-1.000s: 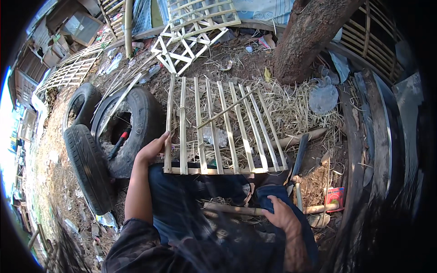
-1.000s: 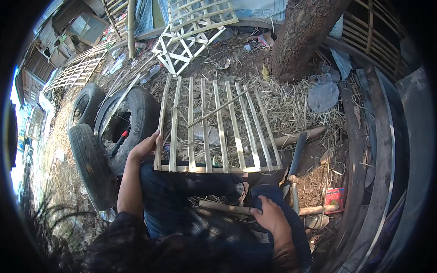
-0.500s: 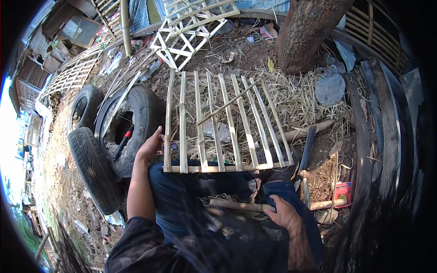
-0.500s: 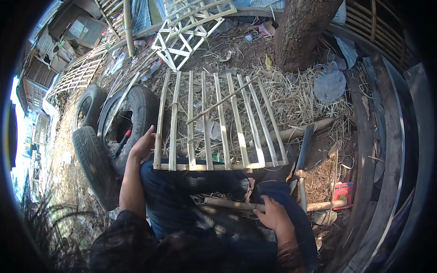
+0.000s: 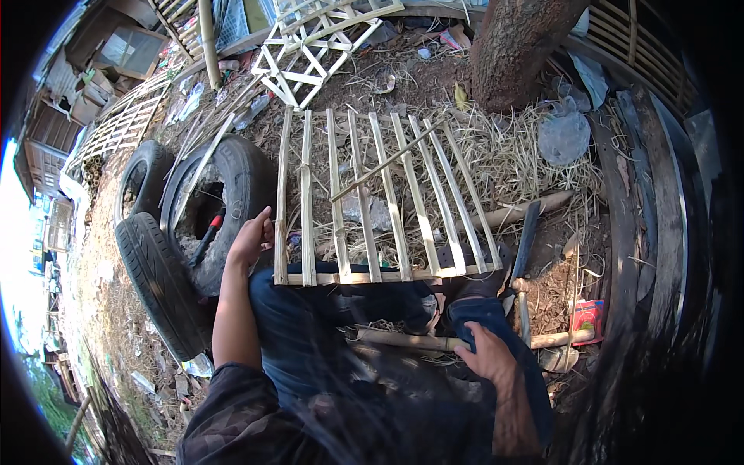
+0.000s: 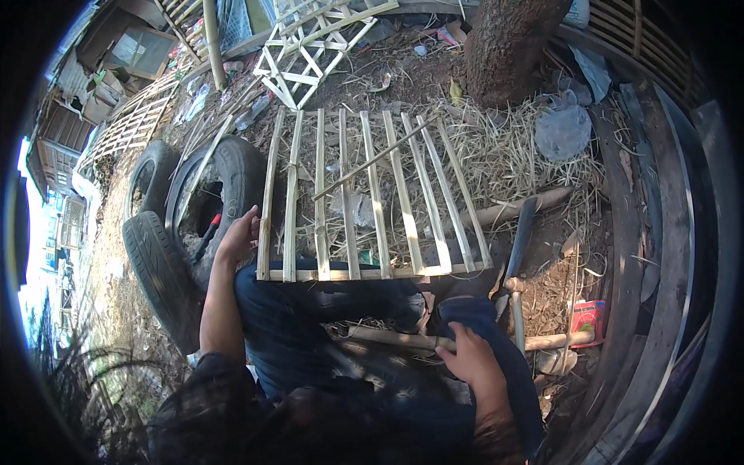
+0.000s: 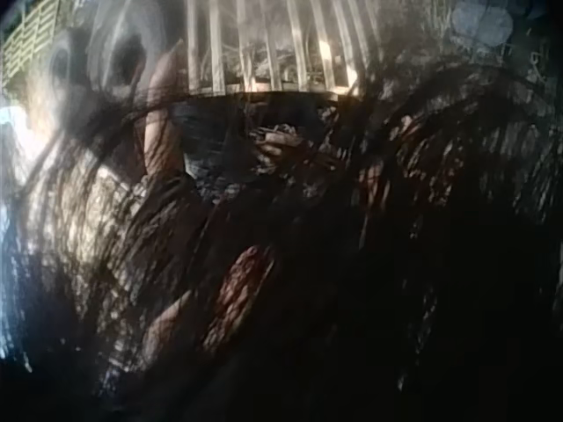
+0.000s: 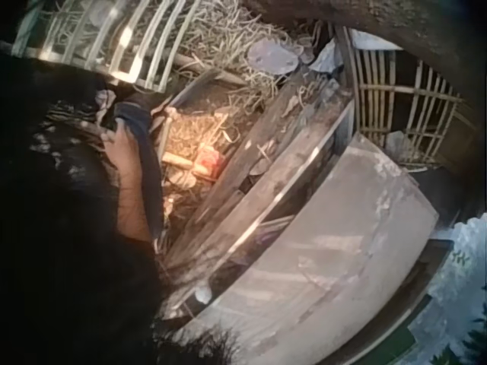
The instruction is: The person assembles a bamboo lattice by inserting bamboo strips through a pre-constructed frame and securing them with a hammer.
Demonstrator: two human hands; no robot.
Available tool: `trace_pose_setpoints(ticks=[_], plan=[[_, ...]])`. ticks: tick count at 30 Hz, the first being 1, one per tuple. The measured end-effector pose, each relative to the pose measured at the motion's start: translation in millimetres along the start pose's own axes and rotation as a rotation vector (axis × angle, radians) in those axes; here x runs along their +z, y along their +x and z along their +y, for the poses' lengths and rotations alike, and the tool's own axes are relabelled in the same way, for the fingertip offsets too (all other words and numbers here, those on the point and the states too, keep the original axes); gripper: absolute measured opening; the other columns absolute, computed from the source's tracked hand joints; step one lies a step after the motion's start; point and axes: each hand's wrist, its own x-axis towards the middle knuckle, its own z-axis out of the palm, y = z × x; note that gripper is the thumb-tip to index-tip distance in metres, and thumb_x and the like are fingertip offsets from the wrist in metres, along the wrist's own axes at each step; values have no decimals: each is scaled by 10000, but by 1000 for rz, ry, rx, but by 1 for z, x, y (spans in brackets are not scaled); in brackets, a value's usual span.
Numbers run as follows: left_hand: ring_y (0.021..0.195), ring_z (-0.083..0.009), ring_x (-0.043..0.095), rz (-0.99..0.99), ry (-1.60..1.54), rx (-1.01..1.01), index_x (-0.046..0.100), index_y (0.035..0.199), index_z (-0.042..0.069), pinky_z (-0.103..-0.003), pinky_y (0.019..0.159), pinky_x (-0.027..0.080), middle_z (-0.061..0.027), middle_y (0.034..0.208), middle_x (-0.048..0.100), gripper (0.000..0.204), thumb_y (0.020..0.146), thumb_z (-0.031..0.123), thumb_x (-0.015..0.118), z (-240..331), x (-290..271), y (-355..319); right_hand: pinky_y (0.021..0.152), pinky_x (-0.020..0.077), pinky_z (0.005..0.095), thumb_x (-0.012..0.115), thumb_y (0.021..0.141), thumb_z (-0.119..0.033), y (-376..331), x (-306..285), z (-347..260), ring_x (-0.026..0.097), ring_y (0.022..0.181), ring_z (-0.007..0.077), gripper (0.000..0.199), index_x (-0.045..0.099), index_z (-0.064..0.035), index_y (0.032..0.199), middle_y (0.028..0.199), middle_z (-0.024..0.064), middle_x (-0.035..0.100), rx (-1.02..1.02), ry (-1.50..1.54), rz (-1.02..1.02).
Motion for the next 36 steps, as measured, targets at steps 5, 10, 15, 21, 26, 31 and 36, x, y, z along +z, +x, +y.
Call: trace_pose_setpoints(ticks=[5, 10, 15, 21, 26, 31, 36], plan=[[660, -141, 487, -213, 64, -42, 615, 760, 113, -296, 671, 397, -5, 717, 569, 627, 945, 641, 330, 8, 5, -2, 924, 455, 467, 665, 827, -312, 1, -1, -2, 573, 1059, 422, 573, 459, -31, 1281, 1145, 255, 591, 0, -10, -12], [737, -168, 520, -303, 58, -61, 640, 859, 38, -315, 729, 434, -46, 827, 600, 661, 961, 613, 329, 5, 14, -6, 925, 453, 468, 651, 836, -333, 5, 6, 1, 570, 1070, 408, 573, 455, -32, 1283, 1139, 243, 593, 24, -45, -33], [587, -132, 511, -296, 203, 60, 619, 777, 25, -283, 584, 435, -36, 649, 553, 497, 986, 443, 449, 8, 16, -15, 931, 447, 470, 639, 848, -356, 9, 16, 13, 565, 1082, 399, 571, 447, -32, 1278, 1151, 232, 589, -8, -84, -29], [552, -120, 512, -393, 177, 124, 609, 749, 43, -277, 561, 433, -30, 633, 556, 476, 994, 416, 446, 4, 18, -11, 925, 440, 477, 640, 852, -340, 10, 16, 14, 565, 1074, 407, 544, 447, -44, 1267, 1145, 223, 593, -38, -81, -13], [568, -112, 515, -381, 193, 158, 608, 747, 45, -270, 577, 435, -24, 632, 557, 471, 1003, 400, 433, 0, 8, -13, 922, 442, 473, 644, 853, -330, 15, 12, -9, 565, 1076, 406, 516, 470, -58, 1256, 1150, 214, 598, -31, -49, -50], [575, -104, 507, -399, 221, 194, 612, 749, 44, -261, 591, 429, -17, 631, 552, 471, 1010, 388, 423, 4, 16, -11, 916, 456, 450, 649, 844, -321, 13, 13, -6, 570, 1072, 406, 516, 490, -42, 1248, 1166, 227, 597, -18, -13, -57], [573, -100, 498, -407, 199, 188, 615, 745, 46, -262, 593, 423, -16, 636, 557, 478, 1006, 400, 429, 3, 13, -9, 918, 459, 444, 650, 840, -318, 12, 9, -10, 567, 1078, 409, 522, 491, -33, 1248, 1174, 235, 594, -7, -5, -63]])
